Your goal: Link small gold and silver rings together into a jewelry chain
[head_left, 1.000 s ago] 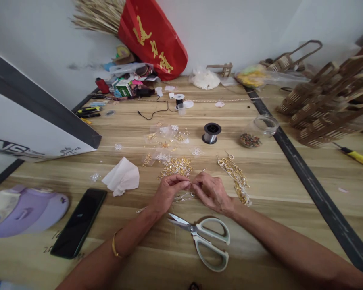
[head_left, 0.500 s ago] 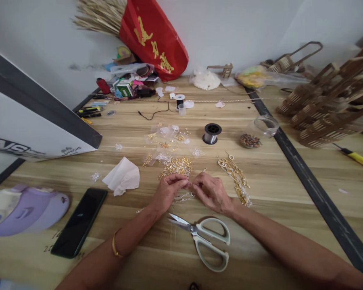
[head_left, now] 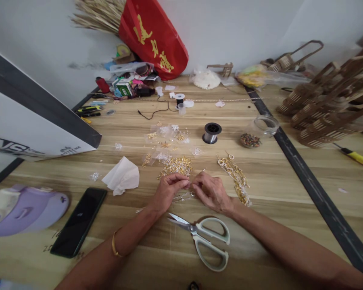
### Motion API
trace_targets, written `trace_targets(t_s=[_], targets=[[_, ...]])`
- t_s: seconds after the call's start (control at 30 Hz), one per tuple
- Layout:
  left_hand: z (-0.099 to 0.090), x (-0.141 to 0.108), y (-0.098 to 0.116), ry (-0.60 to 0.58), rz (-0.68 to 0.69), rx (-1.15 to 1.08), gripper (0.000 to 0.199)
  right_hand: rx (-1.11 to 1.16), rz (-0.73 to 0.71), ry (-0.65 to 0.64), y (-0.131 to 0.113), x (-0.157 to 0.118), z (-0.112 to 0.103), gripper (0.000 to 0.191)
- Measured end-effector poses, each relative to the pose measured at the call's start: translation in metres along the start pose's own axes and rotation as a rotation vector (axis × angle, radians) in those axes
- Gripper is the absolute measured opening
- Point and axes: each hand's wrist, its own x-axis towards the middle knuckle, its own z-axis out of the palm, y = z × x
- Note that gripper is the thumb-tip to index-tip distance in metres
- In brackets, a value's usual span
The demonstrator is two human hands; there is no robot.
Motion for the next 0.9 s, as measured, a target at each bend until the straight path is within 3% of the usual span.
trace_targets(t_s=[0.9], targets=[[-0.0021, 0.0021, -0.0028, -0.031, 0.001, -0.014, 0.016, 0.011, -0.002, -0.004, 0.0006, -0.0001, -0.0007, 0.006]])
